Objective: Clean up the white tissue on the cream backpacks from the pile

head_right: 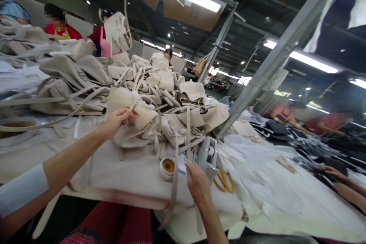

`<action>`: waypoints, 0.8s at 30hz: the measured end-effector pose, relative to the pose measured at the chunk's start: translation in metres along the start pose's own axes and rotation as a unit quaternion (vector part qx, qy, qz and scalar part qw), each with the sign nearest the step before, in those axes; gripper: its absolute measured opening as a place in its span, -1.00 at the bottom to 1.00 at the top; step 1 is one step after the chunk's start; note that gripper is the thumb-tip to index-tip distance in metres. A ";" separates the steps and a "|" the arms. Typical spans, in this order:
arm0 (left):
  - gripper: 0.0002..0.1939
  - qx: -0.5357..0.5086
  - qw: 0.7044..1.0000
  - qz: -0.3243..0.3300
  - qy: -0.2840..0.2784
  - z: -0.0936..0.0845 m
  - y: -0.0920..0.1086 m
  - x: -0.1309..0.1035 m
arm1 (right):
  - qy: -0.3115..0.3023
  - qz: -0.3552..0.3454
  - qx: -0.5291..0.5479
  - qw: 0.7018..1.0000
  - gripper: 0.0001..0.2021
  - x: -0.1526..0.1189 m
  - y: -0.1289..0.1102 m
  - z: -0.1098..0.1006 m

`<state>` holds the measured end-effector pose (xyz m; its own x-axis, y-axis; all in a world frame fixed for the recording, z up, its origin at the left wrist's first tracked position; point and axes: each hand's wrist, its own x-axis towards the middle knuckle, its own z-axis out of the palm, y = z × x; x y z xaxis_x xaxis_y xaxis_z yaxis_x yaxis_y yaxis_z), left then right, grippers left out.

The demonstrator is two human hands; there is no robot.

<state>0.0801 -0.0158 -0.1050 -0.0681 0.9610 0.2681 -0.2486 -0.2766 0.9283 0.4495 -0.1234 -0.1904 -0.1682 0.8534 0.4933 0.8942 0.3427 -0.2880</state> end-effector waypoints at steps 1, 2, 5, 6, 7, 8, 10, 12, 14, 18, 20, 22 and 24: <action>-0.68 0.005 1.000 0.008 -0.002 0.000 -0.001 -0.001 | -0.015 -0.005 -0.020 1.000 -0.68 0.000 -0.001 0.000; -0.68 0.009 1.000 0.014 -0.004 0.000 0.000 -0.002 | -0.029 -0.012 -0.039 0.999 -0.67 0.001 -0.004 -0.001; -0.69 0.018 1.000 0.017 -0.006 0.000 0.007 0.001 | -0.030 -0.048 -0.076 0.995 -0.66 0.006 -0.022 -0.006; -0.70 0.019 1.000 0.015 -0.007 -0.001 0.009 0.002 | -0.022 -0.067 -0.088 0.994 -0.65 0.007 -0.030 -0.007; -0.70 0.018 1.000 0.011 -0.009 -0.001 0.009 0.003 | -0.015 -0.085 -0.103 0.991 -0.63 0.007 -0.040 -0.006; -0.70 0.017 1.000 0.008 -0.009 -0.002 0.009 0.004 | -0.014 -0.098 -0.122 0.988 -0.61 0.005 -0.049 -0.003; -0.70 0.014 1.000 0.009 -0.005 -0.002 0.006 0.004 | -0.024 -0.095 -0.154 0.983 -0.63 0.002 -0.066 0.008; -0.70 0.016 1.000 0.016 0.002 -0.002 0.002 0.003 | -0.035 -0.071 -0.152 0.985 -0.74 -0.001 -0.073 0.022; -0.70 0.017 1.000 0.017 0.002 -0.001 -0.001 0.002 | -0.038 -0.068 -0.094 0.993 -0.88 -0.001 -0.069 0.031; -0.69 -0.005 1.000 -0.001 -0.001 -0.003 0.001 0.001 | 0.055 -0.013 0.052 0.997 -0.72 0.008 -0.035 0.029; -0.69 -0.014 1.000 -0.010 -0.009 -0.003 0.004 -0.001 | 0.078 0.038 0.027 0.996 -0.67 0.014 -0.016 0.026; -0.71 -0.020 1.000 -0.015 -0.019 -0.003 0.007 -0.003 | 0.023 0.036 -0.059 0.997 -0.68 0.016 -0.002 0.027; -0.71 -0.023 0.999 -0.023 -0.020 -0.002 0.010 -0.004 | -0.047 0.007 -0.144 0.988 -0.69 0.013 0.004 0.031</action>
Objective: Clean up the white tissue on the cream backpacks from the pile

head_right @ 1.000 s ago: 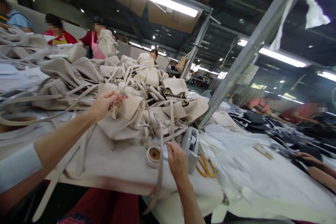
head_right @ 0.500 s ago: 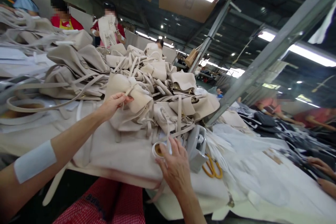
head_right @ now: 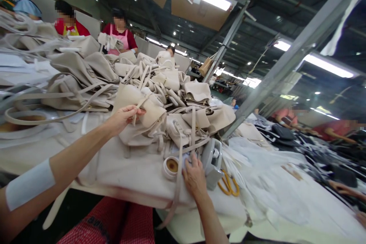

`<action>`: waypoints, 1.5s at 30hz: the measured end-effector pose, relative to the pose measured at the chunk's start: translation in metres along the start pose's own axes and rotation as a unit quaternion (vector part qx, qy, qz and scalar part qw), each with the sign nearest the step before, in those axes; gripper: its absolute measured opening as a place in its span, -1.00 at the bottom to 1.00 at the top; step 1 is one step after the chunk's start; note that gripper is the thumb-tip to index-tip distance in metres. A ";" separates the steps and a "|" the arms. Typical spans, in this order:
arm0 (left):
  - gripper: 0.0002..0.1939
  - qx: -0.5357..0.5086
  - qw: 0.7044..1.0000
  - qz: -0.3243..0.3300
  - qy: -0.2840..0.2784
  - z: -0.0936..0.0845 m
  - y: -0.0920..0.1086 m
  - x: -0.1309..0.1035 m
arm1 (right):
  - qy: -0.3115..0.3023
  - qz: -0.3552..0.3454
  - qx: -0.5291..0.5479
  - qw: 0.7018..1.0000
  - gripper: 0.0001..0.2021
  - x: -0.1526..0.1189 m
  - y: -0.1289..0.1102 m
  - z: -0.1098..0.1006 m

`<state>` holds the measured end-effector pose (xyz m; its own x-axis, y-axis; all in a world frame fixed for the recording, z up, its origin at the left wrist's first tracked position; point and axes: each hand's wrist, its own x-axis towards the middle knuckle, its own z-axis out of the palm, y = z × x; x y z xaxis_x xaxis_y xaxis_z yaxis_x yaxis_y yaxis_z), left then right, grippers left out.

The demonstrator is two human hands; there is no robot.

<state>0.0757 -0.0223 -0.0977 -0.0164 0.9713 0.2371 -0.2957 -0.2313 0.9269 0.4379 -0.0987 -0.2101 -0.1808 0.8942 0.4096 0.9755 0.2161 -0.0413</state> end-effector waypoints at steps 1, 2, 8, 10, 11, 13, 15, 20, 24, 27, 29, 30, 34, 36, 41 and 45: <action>-0.72 -0.001 1.000 -0.006 0.001 0.000 0.001 0.000 | -0.013 -0.010 -0.029 0.999 -0.70 -0.003 0.000 0.003; -0.72 -0.002 1.000 -0.013 0.000 0.000 0.001 -0.001 | -0.012 -0.015 -0.046 0.999 -0.71 -0.006 -0.001 0.005; -0.72 -0.009 0.999 -0.032 0.002 0.001 0.003 -0.001 | 0.052 0.018 0.123 0.991 -0.76 -0.015 -0.003 0.003; -0.72 -0.022 0.999 -0.037 -0.001 0.001 0.006 -0.002 | 0.085 0.094 0.210 0.969 -0.76 -0.013 -0.001 -0.008; -0.72 -0.030 0.999 -0.041 -0.006 0.001 0.009 -0.003 | 0.104 0.135 0.237 0.957 -0.72 -0.011 0.000 -0.016; -0.72 -0.045 0.997 -0.051 -0.026 0.002 0.014 -0.005 | 0.152 0.210 0.276 0.926 -0.66 -0.008 -0.001 -0.036; -0.72 -0.055 0.995 -0.065 -0.052 0.002 0.020 -0.008 | 0.216 0.253 0.319 0.887 -0.63 -0.003 -0.009 -0.059; -0.71 -0.099 0.983 -0.133 -0.082 0.004 0.030 -0.014 | 0.339 0.117 0.213 0.909 -0.69 0.022 -0.061 -0.090; -0.63 -0.131 0.961 -0.197 -0.144 -0.001 0.040 -0.015 | 0.325 -0.231 0.137 0.907 -0.67 0.056 -0.111 -0.076; -0.55 -0.112 0.960 -0.213 -0.143 -0.006 0.046 -0.017 | 0.322 -0.308 0.111 0.888 -0.55 0.077 -0.139 -0.059; -0.52 -0.053 0.970 -0.206 -0.121 -0.006 0.046 -0.019 | 0.316 -0.314 0.104 0.889 -0.54 0.085 -0.152 -0.048; -0.53 -0.017 0.974 -0.197 -0.109 -0.004 0.044 -0.020 | 0.309 -0.317 0.104 0.891 -0.55 0.087 -0.158 -0.043; -0.65 0.088 0.984 -0.145 -0.058 0.003 0.032 -0.020 | 0.279 -0.329 0.110 0.896 -0.60 0.082 -0.169 -0.039; -0.67 0.110 0.985 -0.129 -0.046 0.002 0.028 -0.018 | 0.258 -0.335 0.149 0.894 -0.66 0.076 -0.168 -0.048; -0.73 0.140 0.976 -0.123 -0.110 -0.013 0.039 -0.015 | 0.217 -0.231 0.311 0.896 -0.67 0.087 -0.160 -0.085; -0.72 0.156 0.971 -0.106 -0.144 -0.020 0.053 -0.016 | 0.112 -0.167 0.330 0.922 -0.58 0.122 -0.171 -0.099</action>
<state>0.0417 -0.0488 -0.0583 0.2942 0.9538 0.0614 0.0410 -0.0768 0.9962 0.2610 -0.0651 -0.0628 -0.3541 0.6473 0.6750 0.5678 0.7223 -0.3948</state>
